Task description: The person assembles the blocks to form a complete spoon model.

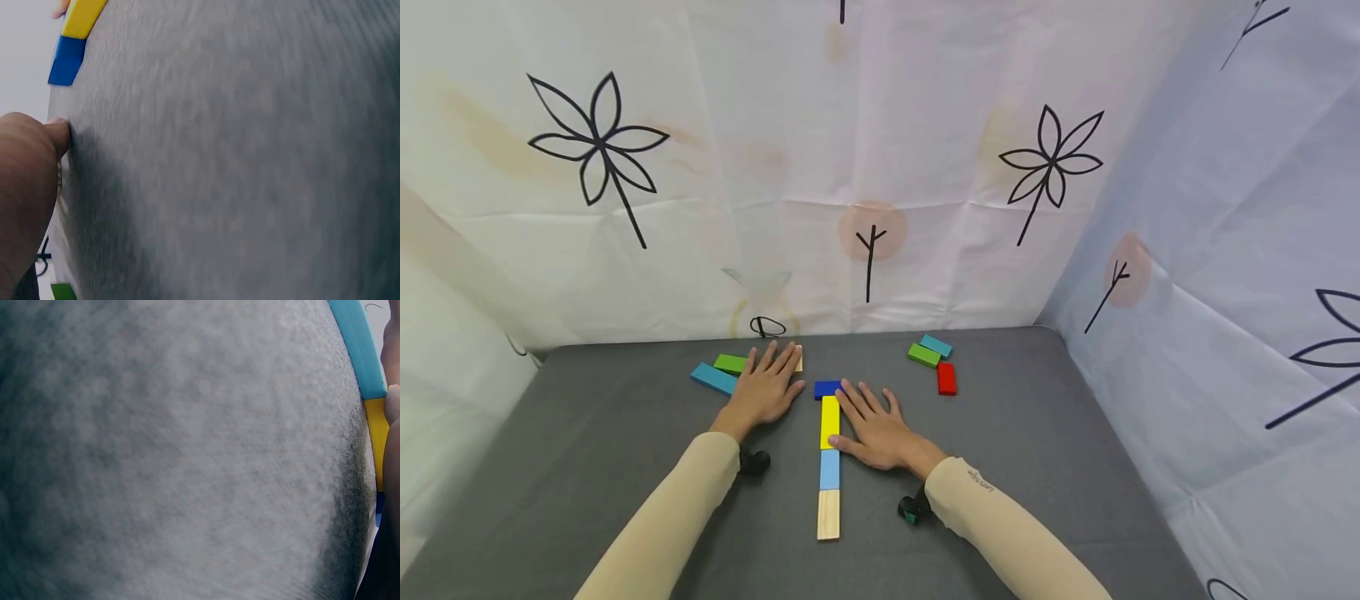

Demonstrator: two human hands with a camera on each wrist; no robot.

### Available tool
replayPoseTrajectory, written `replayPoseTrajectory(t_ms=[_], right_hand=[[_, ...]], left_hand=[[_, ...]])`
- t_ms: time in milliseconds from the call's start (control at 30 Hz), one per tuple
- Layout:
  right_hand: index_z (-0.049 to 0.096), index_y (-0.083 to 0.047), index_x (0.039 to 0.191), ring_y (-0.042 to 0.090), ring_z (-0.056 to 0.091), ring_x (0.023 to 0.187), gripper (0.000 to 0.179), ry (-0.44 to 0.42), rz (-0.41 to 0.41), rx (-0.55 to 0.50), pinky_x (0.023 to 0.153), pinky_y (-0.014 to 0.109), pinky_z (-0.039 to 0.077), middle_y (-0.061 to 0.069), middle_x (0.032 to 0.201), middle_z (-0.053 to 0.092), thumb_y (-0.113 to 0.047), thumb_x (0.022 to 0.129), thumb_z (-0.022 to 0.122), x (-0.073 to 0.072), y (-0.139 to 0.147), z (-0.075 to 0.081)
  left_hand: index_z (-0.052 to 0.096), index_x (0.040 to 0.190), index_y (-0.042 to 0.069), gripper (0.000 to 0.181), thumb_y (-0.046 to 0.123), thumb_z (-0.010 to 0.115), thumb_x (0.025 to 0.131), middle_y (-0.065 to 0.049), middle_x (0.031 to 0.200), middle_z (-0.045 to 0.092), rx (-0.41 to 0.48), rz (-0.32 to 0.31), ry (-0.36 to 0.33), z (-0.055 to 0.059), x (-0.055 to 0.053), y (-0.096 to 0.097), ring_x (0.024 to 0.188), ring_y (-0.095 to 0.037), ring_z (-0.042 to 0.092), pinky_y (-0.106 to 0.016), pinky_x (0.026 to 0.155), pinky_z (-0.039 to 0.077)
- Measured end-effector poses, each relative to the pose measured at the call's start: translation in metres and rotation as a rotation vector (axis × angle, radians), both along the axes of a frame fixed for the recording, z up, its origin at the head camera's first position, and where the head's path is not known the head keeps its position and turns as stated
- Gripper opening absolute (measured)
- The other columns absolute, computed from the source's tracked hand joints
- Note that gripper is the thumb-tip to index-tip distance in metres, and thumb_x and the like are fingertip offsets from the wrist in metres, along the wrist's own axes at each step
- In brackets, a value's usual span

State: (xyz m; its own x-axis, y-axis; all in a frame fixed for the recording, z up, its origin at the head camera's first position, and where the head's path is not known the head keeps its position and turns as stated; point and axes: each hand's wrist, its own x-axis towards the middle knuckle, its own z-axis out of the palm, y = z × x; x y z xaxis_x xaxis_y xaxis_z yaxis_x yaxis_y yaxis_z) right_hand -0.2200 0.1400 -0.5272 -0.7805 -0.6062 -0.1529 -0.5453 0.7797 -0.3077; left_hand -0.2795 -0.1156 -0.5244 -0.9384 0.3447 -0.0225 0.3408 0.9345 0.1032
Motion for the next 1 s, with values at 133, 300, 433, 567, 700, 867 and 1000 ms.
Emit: replayPoseTrajectory(t_ms=[133, 300, 433, 567, 700, 867, 1000], right_hand=[[0.002, -0.017, 0.165, 0.026, -0.003, 0.156, 0.080, -0.003, 0.007, -0.009, 0.118, 0.062, -0.003, -0.001, 0.170, -0.009, -0.061, 0.106, 0.033, 0.001, 0.001, 0.001], [0.004, -0.015, 0.165, 0.027, -0.002, 0.156, 0.079, -0.005, 0.016, -0.024, 0.118, 0.063, -0.003, 0.001, 0.170, -0.007, -0.058, 0.106, 0.035, 0.002, 0.002, 0.003], [0.001, -0.016, 0.165, 0.026, -0.004, 0.156, 0.080, -0.011, 0.016, -0.016, 0.118, 0.062, -0.004, 0.000, 0.170, -0.010, -0.058, 0.106, 0.035, 0.002, 0.002, 0.002], [0.001, -0.016, 0.165, 0.025, -0.004, 0.156, 0.080, -0.012, 0.013, -0.018, 0.118, 0.062, -0.004, -0.001, 0.170, -0.010, -0.059, 0.106, 0.035, 0.002, 0.002, 0.002], [0.001, -0.016, 0.165, 0.026, -0.004, 0.156, 0.080, -0.007, 0.014, -0.021, 0.118, 0.062, -0.005, -0.001, 0.170, -0.010, -0.059, 0.106, 0.034, 0.001, 0.002, 0.001], [0.002, -0.015, 0.165, 0.027, -0.003, 0.156, 0.080, 0.004, 0.021, -0.020, 0.118, 0.062, -0.003, 0.001, 0.170, -0.009, -0.059, 0.106, 0.034, 0.002, 0.002, 0.001], [0.006, -0.013, 0.165, 0.029, -0.001, 0.156, 0.079, 0.004, 0.028, -0.042, 0.117, 0.064, -0.001, 0.004, 0.171, -0.005, -0.057, 0.106, 0.036, 0.002, 0.001, 0.004]], left_hand=[[0.015, 0.164, 0.008, 0.071, 0.045, 0.040, 0.109, -0.012, 0.169, 0.015, 0.007, 0.033, -0.008, 0.000, 0.000, -0.014, 0.155, -0.037, 0.006, -0.059, 0.120, -0.005], [0.012, 0.164, 0.007, 0.074, 0.048, 0.039, 0.109, -0.013, 0.169, 0.011, 0.046, 0.086, -0.029, -0.002, 0.001, -0.032, 0.154, -0.039, 0.002, -0.060, 0.119, -0.008], [0.010, 0.164, 0.008, 0.074, 0.049, 0.038, 0.109, -0.014, 0.169, 0.009, 0.069, 0.126, -0.048, -0.002, 0.002, -0.043, 0.154, -0.040, -0.001, -0.060, 0.119, -0.010], [0.012, 0.164, 0.007, 0.075, 0.049, 0.039, 0.108, -0.015, 0.169, 0.011, 0.097, 0.137, -0.028, -0.002, 0.003, -0.049, 0.154, -0.042, 0.001, -0.062, 0.119, -0.008], [0.015, 0.163, 0.006, 0.076, 0.049, 0.042, 0.107, -0.016, 0.169, 0.012, 0.149, 0.149, 0.003, -0.004, 0.005, -0.052, 0.154, -0.042, 0.001, -0.063, 0.118, -0.008], [0.014, 0.163, 0.005, 0.083, 0.054, 0.046, 0.105, -0.017, 0.169, 0.010, 0.254, 0.205, 0.048, -0.009, 0.010, -0.061, 0.153, -0.043, 0.001, -0.066, 0.117, -0.008], [0.011, 0.163, 0.003, 0.092, 0.058, 0.050, 0.101, -0.020, 0.168, 0.008, 0.370, 0.275, 0.078, -0.012, 0.018, -0.075, 0.153, -0.045, 0.001, -0.067, 0.116, -0.007]])
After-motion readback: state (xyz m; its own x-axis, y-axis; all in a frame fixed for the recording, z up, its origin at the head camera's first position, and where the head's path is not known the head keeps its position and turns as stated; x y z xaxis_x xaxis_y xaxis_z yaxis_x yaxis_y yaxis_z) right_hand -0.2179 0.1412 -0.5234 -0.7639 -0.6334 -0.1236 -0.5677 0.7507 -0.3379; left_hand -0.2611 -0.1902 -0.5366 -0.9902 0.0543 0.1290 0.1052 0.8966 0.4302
